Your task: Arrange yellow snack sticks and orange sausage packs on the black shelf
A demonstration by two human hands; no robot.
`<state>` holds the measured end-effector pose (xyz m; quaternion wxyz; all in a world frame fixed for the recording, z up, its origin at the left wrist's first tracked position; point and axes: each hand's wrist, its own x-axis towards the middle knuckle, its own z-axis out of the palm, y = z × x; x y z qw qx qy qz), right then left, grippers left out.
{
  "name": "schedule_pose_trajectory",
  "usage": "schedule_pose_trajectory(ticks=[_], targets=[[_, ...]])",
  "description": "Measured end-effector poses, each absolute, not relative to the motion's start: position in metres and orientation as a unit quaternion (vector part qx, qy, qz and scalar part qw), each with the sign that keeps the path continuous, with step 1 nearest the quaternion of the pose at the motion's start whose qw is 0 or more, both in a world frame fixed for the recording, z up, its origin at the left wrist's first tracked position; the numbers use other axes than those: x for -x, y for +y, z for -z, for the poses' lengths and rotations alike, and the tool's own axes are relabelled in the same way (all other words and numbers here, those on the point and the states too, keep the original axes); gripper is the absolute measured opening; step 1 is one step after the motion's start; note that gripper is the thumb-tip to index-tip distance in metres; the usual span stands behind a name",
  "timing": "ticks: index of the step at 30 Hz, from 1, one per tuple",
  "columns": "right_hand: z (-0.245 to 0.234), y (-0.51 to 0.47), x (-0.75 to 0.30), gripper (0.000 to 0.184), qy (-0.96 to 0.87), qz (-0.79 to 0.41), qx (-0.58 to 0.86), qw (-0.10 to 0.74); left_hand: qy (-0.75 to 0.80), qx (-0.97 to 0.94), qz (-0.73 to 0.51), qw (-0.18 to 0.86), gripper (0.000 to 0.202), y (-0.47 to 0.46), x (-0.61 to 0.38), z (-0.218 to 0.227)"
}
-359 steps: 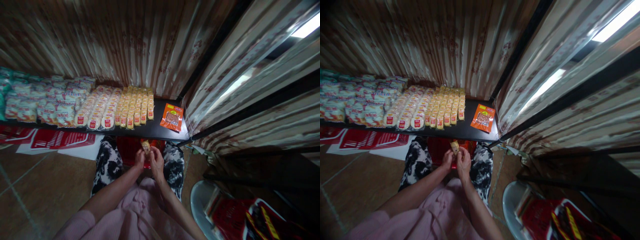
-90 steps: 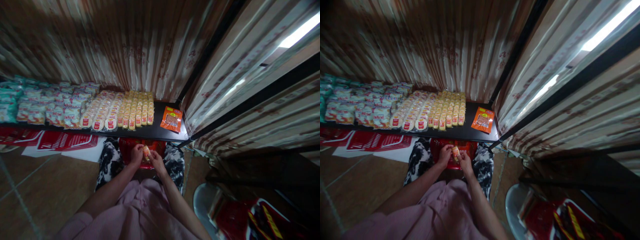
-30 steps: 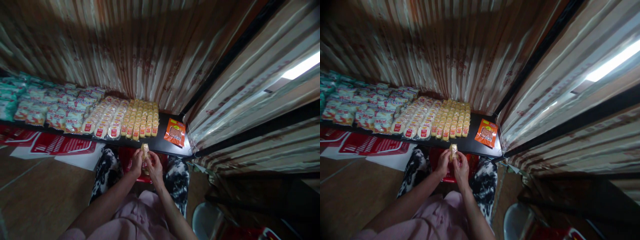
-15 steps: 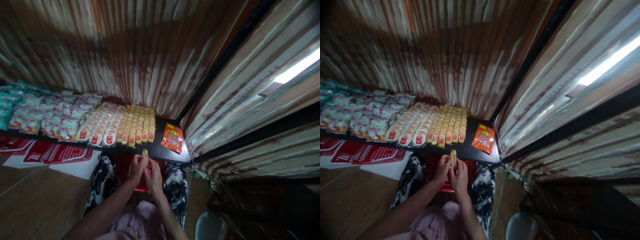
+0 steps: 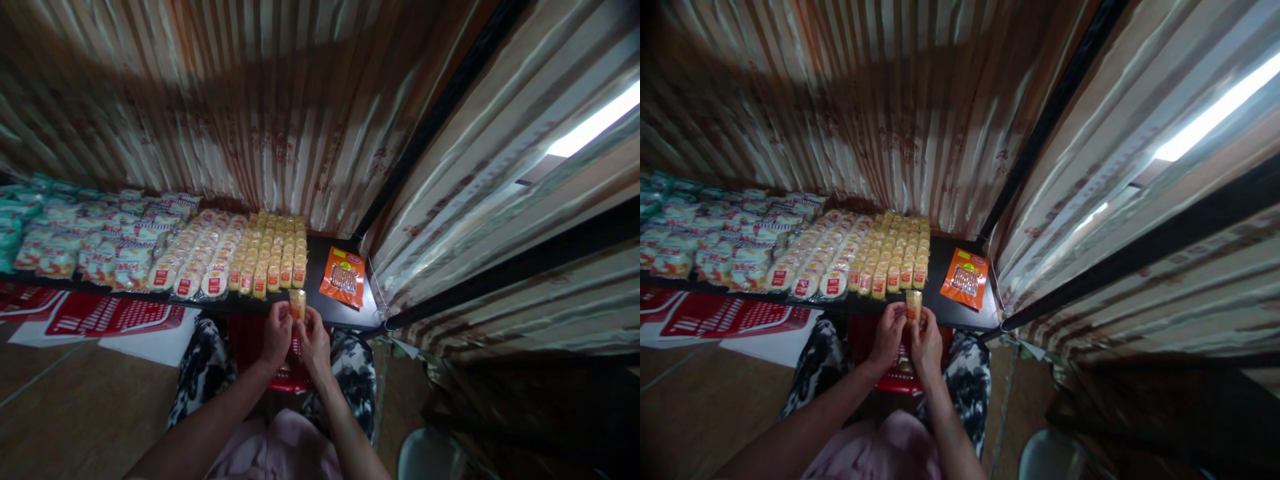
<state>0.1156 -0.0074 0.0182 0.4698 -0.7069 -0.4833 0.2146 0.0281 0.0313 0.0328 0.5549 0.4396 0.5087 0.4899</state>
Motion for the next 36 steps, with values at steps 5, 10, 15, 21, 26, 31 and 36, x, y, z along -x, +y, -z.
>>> schedule_pose_trajectory(ticks=[5,10,15,21,26,31,36], targets=[[-0.017,0.006,-0.121,0.029,-0.493,-0.215,0.696,0.476,0.516,-0.460,-0.477,0.543,0.024,0.039,-0.030,-0.037],[-0.011,0.022,-0.129,0.029,-0.512,-0.163,0.703,0.466,0.522,-0.485,-0.481,0.511,0.025,0.049,-0.036,-0.034],[-0.006,0.039,-0.135,0.029,-0.520,-0.134,0.718,0.443,0.535,-0.512,-0.472,0.477,0.028,0.062,-0.042,-0.032],[-0.005,0.055,-0.140,0.028,-0.510,-0.137,0.732,0.431,0.521,-0.539,-0.473,0.463,0.033,0.075,-0.047,-0.028],[-0.007,0.064,-0.144,0.030,-0.507,-0.144,0.730,0.435,0.514,-0.573,-0.472,0.429,0.038,0.082,-0.049,-0.023],[-0.005,0.069,-0.144,0.032,-0.504,-0.144,0.739,0.423,0.501,-0.602,-0.468,0.409,0.039,0.085,-0.048,-0.021],[-0.004,0.072,-0.146,0.031,-0.505,-0.147,0.745,0.410,0.482,-0.637,-0.467,0.380,0.040,0.084,-0.045,-0.019]])
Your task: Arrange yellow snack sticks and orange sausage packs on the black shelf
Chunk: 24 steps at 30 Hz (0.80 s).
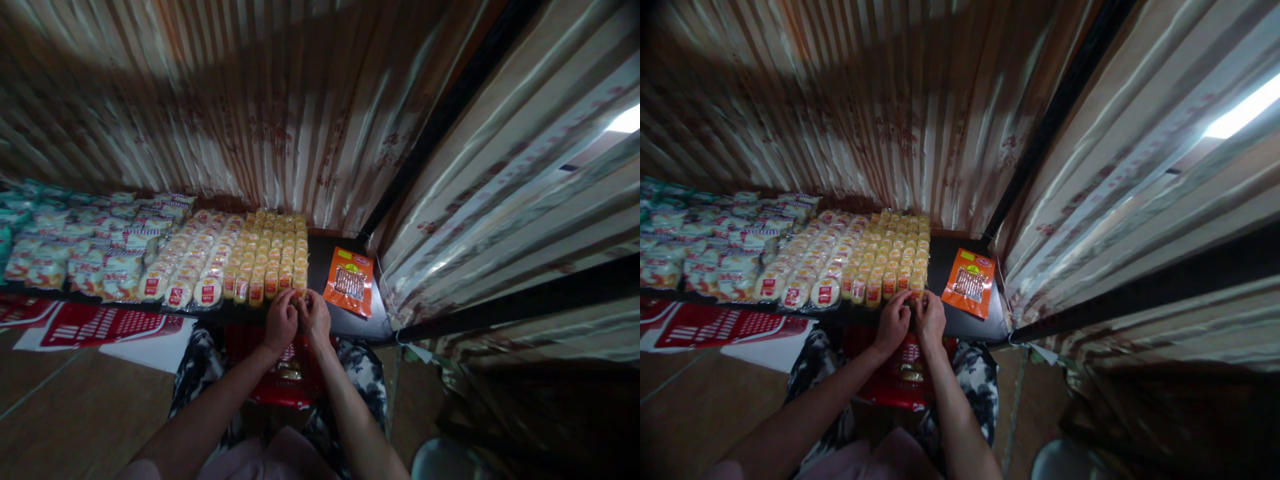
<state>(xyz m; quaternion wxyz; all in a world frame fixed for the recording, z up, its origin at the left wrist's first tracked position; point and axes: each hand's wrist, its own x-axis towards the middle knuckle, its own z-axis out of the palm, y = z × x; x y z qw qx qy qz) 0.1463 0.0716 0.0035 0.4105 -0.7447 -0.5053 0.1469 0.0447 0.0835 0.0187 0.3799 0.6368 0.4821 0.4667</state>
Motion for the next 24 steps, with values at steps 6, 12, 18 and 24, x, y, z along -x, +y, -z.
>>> schedule_pose_trajectory(ticks=[6,12,18,24], targets=[[-0.006,0.073,-0.148,0.026,-0.501,-0.162,0.742,0.414,0.445,-0.737,-0.432,0.268,0.040,0.079,-0.040,-0.010],[-0.003,0.072,-0.147,0.024,-0.502,-0.156,0.752,0.396,0.406,-0.834,-0.362,0.094,0.032,0.084,-0.033,0.004],[0.000,0.068,-0.153,0.030,-0.497,-0.186,0.721,0.445,0.368,-0.865,-0.340,-0.036,0.029,0.093,-0.028,0.010],[-0.006,0.073,-0.156,0.042,-0.459,-0.150,0.707,0.518,0.354,-0.868,-0.341,-0.066,0.024,0.098,-0.029,0.010]])
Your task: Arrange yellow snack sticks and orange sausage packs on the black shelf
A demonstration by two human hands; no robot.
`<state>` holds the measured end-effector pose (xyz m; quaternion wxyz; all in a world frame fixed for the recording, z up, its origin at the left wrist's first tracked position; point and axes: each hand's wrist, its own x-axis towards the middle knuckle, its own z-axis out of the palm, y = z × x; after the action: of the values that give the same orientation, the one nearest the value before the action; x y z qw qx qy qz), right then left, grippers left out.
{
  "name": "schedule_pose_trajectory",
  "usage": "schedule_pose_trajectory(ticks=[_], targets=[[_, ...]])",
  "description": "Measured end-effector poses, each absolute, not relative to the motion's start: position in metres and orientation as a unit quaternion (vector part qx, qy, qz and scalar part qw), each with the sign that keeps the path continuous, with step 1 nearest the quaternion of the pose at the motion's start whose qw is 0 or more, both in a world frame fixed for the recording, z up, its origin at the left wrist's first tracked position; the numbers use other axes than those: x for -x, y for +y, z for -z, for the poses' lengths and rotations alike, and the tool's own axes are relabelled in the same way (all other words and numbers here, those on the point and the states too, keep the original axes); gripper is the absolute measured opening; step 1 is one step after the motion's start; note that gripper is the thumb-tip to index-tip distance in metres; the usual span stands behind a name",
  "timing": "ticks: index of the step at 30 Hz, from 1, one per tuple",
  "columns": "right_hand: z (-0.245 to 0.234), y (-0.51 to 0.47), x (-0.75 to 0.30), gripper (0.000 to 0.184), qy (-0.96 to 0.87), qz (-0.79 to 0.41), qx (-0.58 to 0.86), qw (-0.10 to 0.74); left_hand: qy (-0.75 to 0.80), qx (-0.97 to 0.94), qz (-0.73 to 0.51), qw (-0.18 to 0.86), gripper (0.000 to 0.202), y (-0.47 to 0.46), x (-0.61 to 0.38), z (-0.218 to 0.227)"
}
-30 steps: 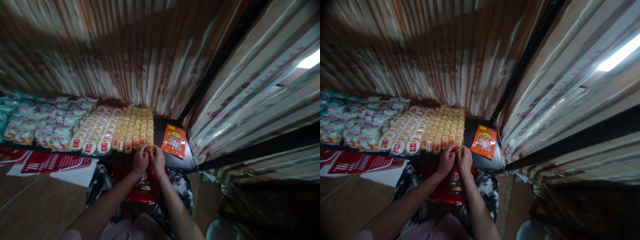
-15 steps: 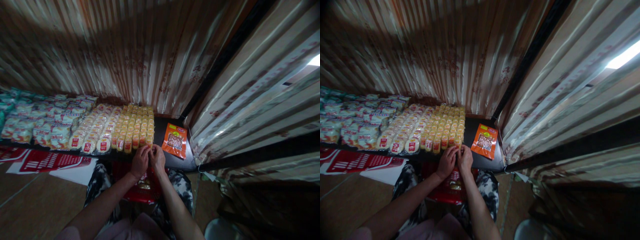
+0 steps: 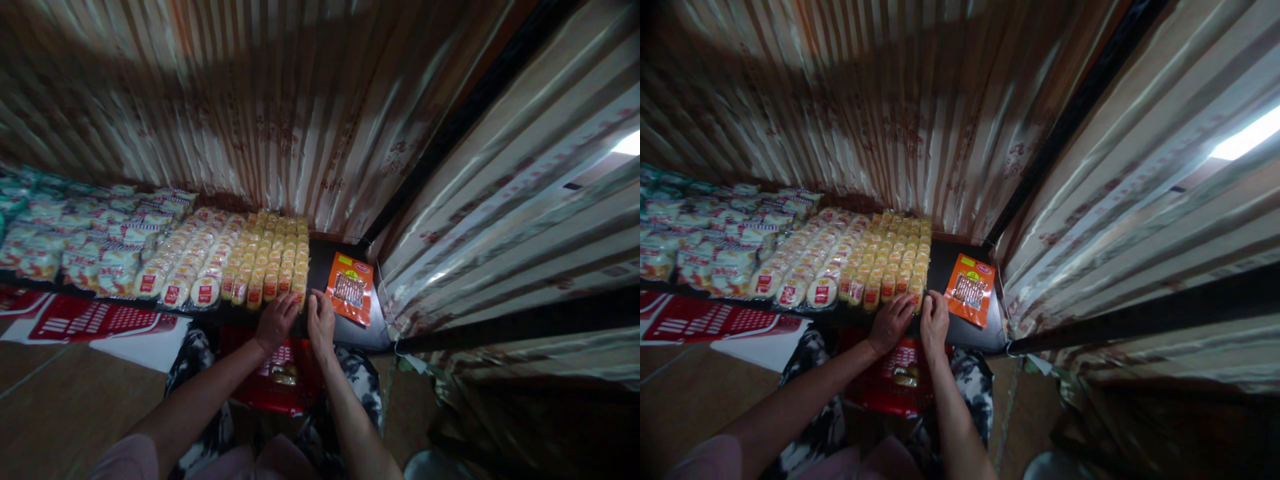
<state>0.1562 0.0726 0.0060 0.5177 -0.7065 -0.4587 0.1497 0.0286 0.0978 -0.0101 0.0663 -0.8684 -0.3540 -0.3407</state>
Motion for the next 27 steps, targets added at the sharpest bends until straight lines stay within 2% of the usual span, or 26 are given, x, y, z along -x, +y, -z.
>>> schedule_pose_trajectory(ticks=[10,19,27], targets=[[-0.013,0.125,-0.153,0.068,-0.410,-0.269,0.666,0.562,-0.335,0.869,0.350,0.102,0.018,0.108,-0.034,0.008],[-0.002,0.139,-0.148,0.062,-0.443,-0.252,0.662,0.550,-0.348,0.870,0.348,0.038,0.021,0.111,-0.035,0.012],[-0.005,0.143,-0.150,0.059,-0.445,-0.259,0.659,0.548,-0.338,0.874,0.347,0.029,0.020,0.110,-0.036,0.012]])
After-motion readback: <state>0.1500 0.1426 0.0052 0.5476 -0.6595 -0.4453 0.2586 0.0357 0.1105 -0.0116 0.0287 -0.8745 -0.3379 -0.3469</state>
